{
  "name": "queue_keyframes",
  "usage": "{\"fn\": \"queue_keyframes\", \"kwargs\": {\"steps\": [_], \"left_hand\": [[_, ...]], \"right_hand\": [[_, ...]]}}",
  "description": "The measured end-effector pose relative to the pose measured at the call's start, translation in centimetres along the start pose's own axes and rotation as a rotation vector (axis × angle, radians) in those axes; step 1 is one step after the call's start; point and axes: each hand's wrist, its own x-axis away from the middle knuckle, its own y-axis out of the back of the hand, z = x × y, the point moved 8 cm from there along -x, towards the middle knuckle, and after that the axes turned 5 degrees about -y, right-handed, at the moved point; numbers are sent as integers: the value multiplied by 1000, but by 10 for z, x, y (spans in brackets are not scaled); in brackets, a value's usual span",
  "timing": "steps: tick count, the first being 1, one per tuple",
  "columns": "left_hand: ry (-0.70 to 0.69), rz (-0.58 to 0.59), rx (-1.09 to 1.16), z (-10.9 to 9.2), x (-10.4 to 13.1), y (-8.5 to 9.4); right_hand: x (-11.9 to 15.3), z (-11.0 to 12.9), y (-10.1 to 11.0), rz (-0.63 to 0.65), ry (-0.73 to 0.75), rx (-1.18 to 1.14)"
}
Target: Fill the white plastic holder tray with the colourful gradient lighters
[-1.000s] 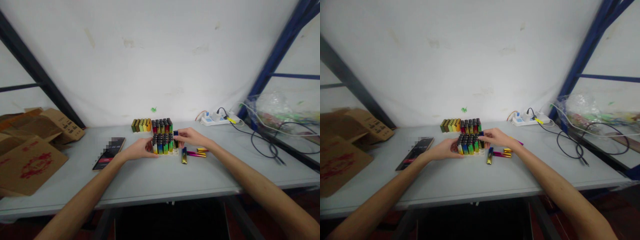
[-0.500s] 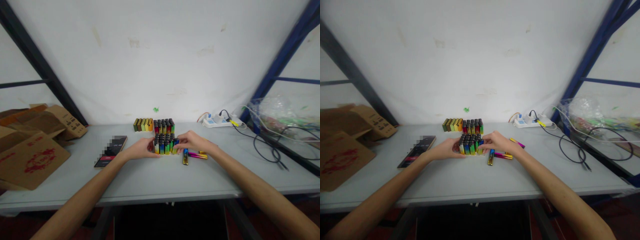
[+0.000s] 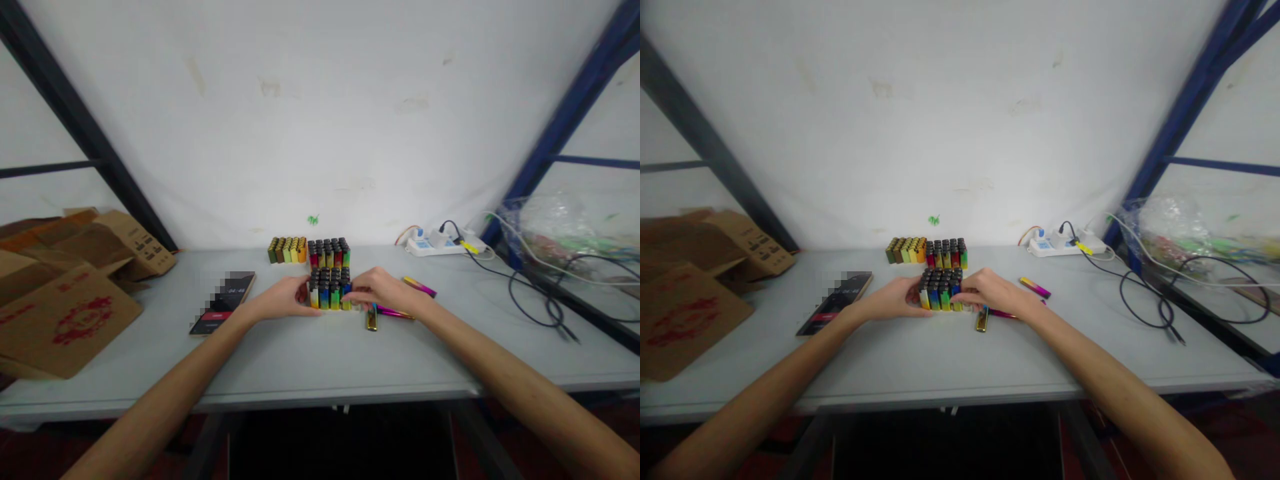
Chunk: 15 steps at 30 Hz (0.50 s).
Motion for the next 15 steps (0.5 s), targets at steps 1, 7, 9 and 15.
{"fn": "queue_keyframes", "kwargs": {"steps": [1,7,9,15], "left_hand": [[-1,0,-3,0,0,0],[3,4,8,0,1,-1],[7,3,14,1,1,-1],[1,-22,21,-2,1,1]], "right_hand": [[0,2,1,-13,32,45],[0,10,2,-39,116,205],[0,10,-1,-26,105,240],[-1,7,-8,-9,92,263]]}}
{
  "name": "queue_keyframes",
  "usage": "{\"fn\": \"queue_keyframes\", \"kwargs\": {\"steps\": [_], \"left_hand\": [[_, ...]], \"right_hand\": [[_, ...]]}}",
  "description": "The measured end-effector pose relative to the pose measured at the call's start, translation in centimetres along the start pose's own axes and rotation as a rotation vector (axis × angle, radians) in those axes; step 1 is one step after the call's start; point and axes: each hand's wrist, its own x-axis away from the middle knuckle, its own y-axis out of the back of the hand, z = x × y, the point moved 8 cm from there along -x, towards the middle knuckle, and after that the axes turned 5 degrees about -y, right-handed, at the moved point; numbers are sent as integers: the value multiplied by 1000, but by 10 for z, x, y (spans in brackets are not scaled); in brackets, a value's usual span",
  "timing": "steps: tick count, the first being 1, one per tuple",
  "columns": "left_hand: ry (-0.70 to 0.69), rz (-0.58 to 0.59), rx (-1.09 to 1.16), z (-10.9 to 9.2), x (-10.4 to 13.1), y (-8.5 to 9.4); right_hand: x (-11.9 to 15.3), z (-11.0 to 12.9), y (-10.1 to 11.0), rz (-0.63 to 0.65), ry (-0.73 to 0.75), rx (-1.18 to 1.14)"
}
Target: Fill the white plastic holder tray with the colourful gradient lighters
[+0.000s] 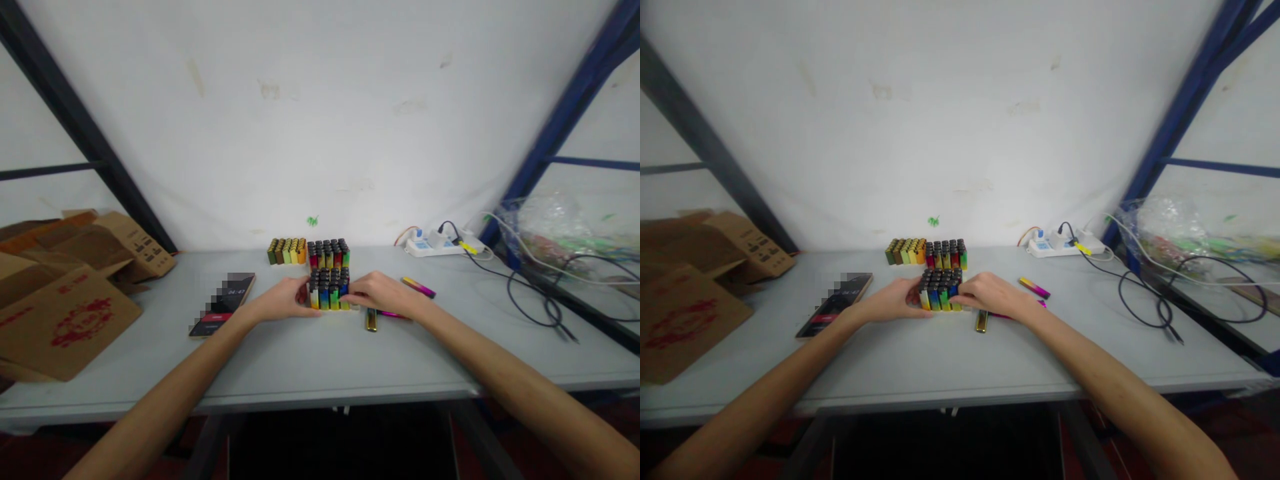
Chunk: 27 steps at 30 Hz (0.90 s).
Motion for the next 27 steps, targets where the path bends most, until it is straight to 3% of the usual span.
{"fn": "queue_keyframes", "kwargs": {"steps": [3,8,11,17,27], "left_hand": [[0,11,2,-2,0,0],[0,17,2,-3,0,0],[-19,14,-3,-4,0,1],[9,26,-17,-4,0,1],[-4,7,-8,-4,0,1]], "right_hand": [[1,-3,5,15,-24,-18],[11,-26,43,-132,-170,18],[16,-42,55,-141,-230,90],[17,-56,44,-22,-275,98],[24,-36,30,166,-263,-25]]}}
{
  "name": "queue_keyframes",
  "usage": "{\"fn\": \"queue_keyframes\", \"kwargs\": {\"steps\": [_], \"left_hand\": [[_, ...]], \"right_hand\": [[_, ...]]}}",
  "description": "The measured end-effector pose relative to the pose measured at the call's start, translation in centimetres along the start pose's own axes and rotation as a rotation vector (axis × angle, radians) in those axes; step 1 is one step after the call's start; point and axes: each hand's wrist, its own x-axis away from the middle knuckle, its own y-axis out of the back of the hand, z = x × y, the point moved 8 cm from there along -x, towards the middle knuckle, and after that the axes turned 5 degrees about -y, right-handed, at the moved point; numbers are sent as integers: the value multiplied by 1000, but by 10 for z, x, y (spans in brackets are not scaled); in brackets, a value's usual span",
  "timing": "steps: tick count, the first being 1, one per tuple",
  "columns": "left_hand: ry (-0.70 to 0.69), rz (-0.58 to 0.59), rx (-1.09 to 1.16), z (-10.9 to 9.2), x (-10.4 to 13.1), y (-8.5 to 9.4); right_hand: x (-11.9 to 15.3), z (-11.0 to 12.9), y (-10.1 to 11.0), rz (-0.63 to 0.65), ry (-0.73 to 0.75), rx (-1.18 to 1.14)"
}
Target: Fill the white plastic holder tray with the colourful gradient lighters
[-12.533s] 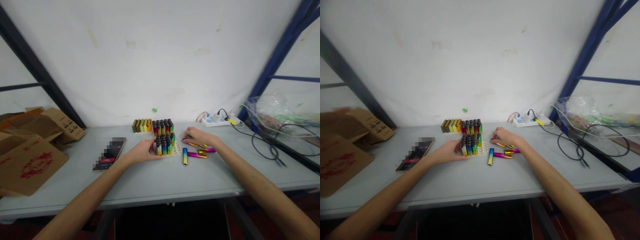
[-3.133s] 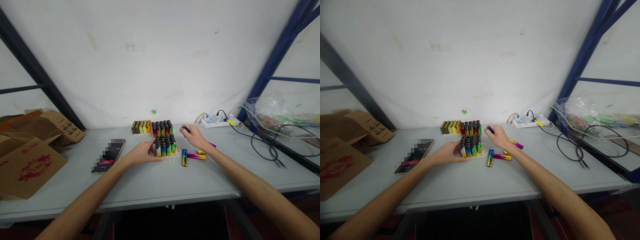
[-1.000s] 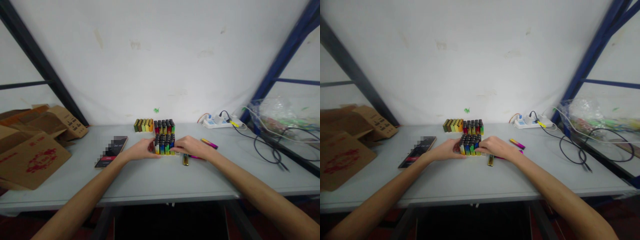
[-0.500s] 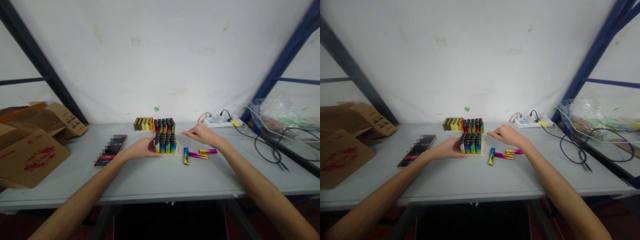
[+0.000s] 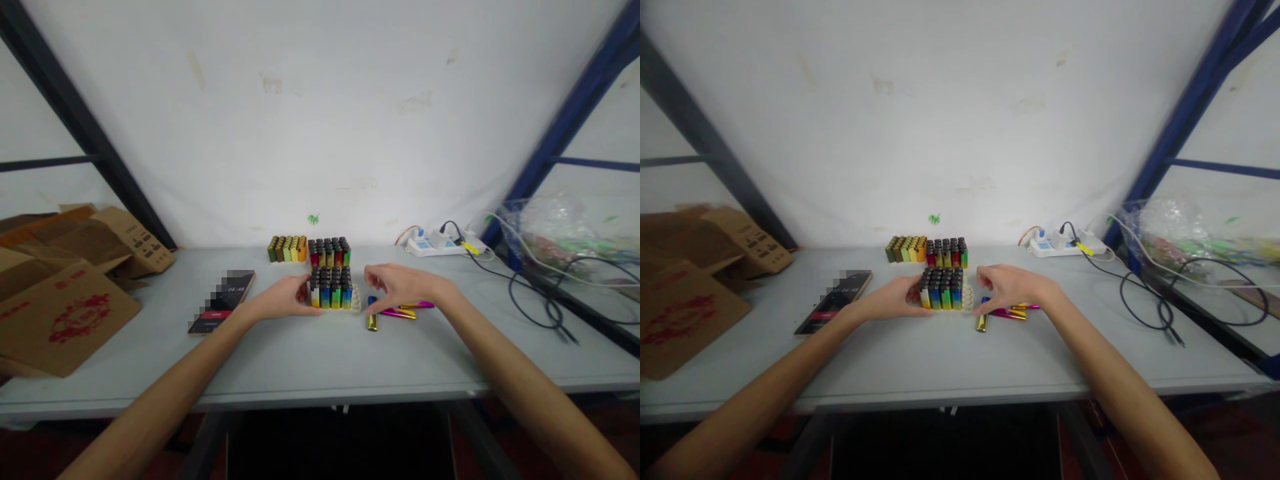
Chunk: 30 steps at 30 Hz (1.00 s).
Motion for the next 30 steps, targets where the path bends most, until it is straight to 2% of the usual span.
{"fn": "queue_keyframes", "kwargs": {"steps": [5,9,12,16,20,24,30], "left_hand": [[5,-7,16,0,0,0],[2,-3,13,0,1,0],[1,-1,5,1,1,0],[-4,-2,-2,2,1,0],[-11,-5,1,1,1,0],[3,2,20,2,1,0],[-16,3,23,3,1,-2]], "right_hand": [[1,2,-24,138,-104,42],[-3,2,-32,170,-76,96],[-5,-1,-25,109,-10,34],[-7,-11,-12,43,55,-229],[-11,-18,-8,56,80,-471],[-14,-17,-11,109,97,-496],[-20,-21,0,-61,199,-457]]}}
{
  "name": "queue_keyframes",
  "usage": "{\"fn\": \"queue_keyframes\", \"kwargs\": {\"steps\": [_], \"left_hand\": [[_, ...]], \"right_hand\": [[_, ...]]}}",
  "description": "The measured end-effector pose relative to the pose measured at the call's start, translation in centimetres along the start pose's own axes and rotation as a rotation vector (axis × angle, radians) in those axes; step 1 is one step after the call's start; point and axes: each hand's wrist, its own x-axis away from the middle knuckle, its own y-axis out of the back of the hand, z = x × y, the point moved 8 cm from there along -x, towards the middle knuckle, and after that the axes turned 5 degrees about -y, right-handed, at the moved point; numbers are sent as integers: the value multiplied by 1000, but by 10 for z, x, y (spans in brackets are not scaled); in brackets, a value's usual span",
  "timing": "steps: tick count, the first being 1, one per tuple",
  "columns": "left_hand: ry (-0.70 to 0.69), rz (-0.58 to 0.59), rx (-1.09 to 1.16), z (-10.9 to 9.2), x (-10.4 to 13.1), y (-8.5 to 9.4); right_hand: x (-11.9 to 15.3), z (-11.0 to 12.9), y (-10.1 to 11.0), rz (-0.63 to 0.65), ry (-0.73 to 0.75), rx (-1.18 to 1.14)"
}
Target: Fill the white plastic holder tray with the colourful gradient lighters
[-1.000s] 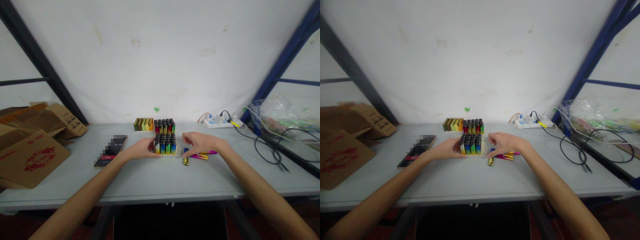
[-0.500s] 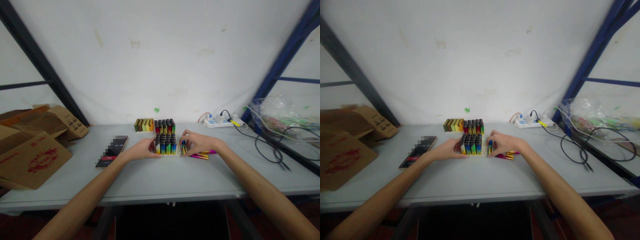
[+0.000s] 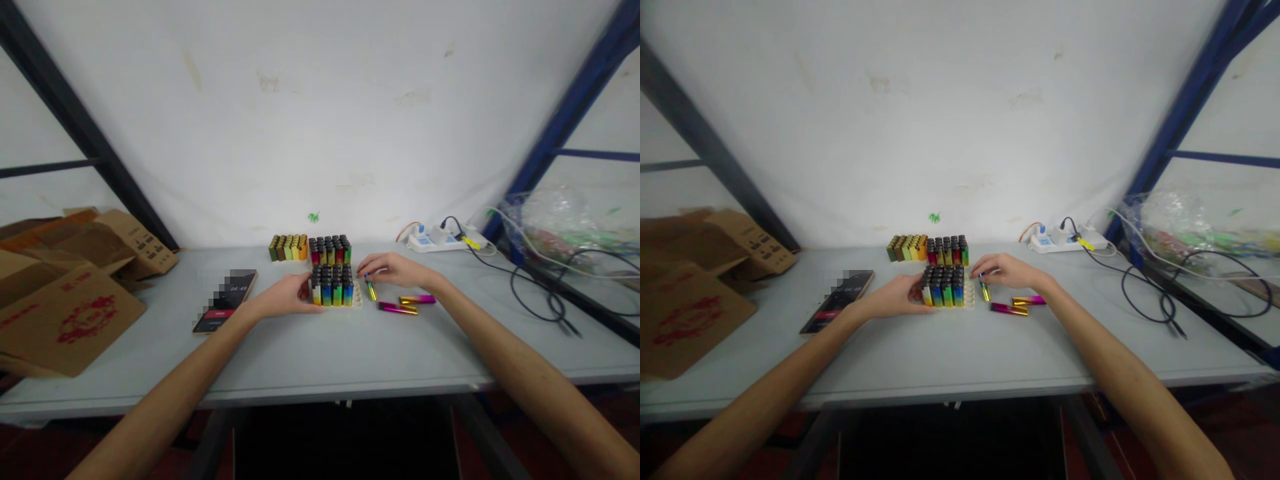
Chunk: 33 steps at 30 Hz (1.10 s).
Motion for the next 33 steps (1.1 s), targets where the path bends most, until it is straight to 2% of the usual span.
{"fn": "queue_keyframes", "kwargs": {"steps": [4,10,16,24,33], "left_hand": [[-9,-1,10,-1,0,1],[8,2,-7,0,0,1],[13,7,4,-1,0,0],[30,8,-14,1,0,1],[19,1,-6,0,1,1]], "right_hand": [[-3,-10,6,-105,-69,-116],[-4,-9,9,-254,-151,-254],[-6,-3,1,-247,-81,-224],[-7,-5,1,-307,12,-362],[-11,-6,6,-345,-117,-710]]}}
